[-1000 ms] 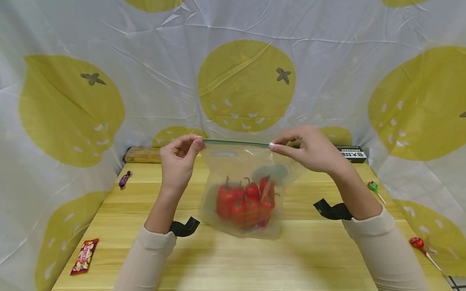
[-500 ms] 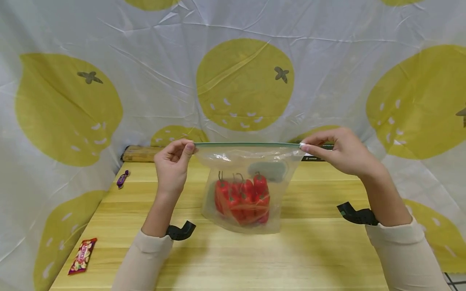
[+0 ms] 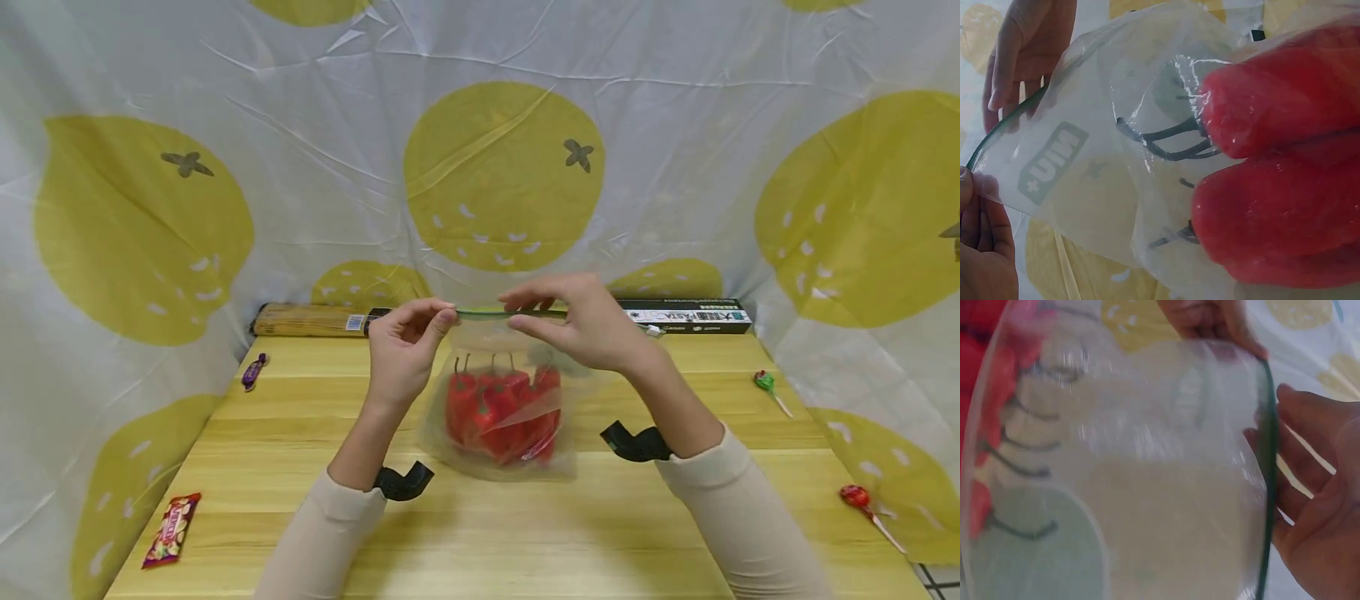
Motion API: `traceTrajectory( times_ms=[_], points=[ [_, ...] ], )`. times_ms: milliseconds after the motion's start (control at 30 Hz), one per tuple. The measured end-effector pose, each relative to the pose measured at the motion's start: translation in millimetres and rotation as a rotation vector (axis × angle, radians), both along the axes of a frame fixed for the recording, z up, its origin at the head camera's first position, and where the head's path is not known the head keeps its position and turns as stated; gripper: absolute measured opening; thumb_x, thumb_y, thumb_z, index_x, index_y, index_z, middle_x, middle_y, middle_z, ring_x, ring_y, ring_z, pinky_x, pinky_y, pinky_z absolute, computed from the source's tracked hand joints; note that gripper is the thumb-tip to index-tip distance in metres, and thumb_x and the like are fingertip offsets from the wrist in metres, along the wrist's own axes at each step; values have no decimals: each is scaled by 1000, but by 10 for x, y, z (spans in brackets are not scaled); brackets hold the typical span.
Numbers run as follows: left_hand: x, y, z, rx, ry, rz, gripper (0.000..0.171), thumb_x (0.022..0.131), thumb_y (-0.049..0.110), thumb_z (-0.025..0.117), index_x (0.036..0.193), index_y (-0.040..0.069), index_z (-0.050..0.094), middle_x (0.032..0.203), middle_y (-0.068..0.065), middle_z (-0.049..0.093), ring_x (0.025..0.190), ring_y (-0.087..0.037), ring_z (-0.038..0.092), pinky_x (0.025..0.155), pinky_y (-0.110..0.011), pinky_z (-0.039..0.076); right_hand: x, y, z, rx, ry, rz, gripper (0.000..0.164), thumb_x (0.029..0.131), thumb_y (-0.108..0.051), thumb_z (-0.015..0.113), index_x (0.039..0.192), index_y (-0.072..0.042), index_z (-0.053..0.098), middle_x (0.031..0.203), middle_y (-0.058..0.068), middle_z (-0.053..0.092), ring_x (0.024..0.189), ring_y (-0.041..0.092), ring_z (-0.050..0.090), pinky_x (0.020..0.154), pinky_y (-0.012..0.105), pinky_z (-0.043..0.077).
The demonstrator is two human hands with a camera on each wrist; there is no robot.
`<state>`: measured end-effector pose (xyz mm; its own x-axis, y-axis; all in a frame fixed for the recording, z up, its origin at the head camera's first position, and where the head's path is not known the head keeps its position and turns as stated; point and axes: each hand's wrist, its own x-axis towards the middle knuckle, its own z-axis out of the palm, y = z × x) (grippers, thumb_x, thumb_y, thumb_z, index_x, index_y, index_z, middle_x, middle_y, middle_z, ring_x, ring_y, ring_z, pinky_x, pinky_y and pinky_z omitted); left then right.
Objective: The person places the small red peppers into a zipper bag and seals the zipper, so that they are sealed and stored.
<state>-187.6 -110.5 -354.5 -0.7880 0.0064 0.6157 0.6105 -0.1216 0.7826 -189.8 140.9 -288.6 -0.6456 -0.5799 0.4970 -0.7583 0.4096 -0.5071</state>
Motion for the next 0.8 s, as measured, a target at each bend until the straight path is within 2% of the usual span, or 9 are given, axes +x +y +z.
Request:
traceTrajectory(
  times_ms=[100,200,300,467,600,700,800],
  points=[
    [28,1,-42,-7,-32,-11,16,88,6,69,102,-1,71,89,2,73,84,-16,69,80,-27,57,-23,-168,-67,-41,45,44,20,90,-24,70,110,-20,74,100,-11,72,83,1,62,71,25,51],
    [30,-83,-134,-53,-92,-30,24,91,10,68,112,0,68,100,-1,72,94,-18,69,86,-28,56,-24,-184,-112,-73,61,9,17,90,-20,70,106,-21,75,95,-11,72,74,3,58,64,24,47],
    [2,-283,-347,-141,-201,-73,34,93,15,65,123,0,61,114,-6,67,107,-20,65,93,-27,53,-13,-101,-128,-103,63,-54,17,90,-20,70,106,-23,75,98,-11,73,72,3,57,62,24,48],
    [-27,-669,-859,-320,-428,-205,46,94,20,66,135,5,53,131,-11,59,123,-26,56,99,-23,49,-1,72,-137,-145,66,-151,19,91,-23,70,109,-25,74,100,-10,73,74,3,60,64,24,52],
    [-66,-810,-1188,-470,-553,-292,54,93,27,66,142,13,47,140,-8,52,130,-28,51,102,-29,48,-11,169,-152,-186,64,-186,21,90,-23,70,111,-26,73,99,-11,72,76,2,61,65,22,53],
    [-119,-796,-1331,-539,-604,-296,55,93,35,65,143,18,48,141,-2,53,129,-24,53,102,-35,48,-19,212,-160,-217,62,-196,21,90,-23,70,110,-26,74,97,-12,71,75,3,60,64,22,53],
    [-150,-734,-1372,-548,-649,-240,45,92,36,67,132,19,59,131,-1,62,120,-20,59,98,-37,50,20,228,-142,-251,67,-204,20,90,-19,70,109,-23,74,95,-9,71,76,4,61,62,21,53]
  ],
)
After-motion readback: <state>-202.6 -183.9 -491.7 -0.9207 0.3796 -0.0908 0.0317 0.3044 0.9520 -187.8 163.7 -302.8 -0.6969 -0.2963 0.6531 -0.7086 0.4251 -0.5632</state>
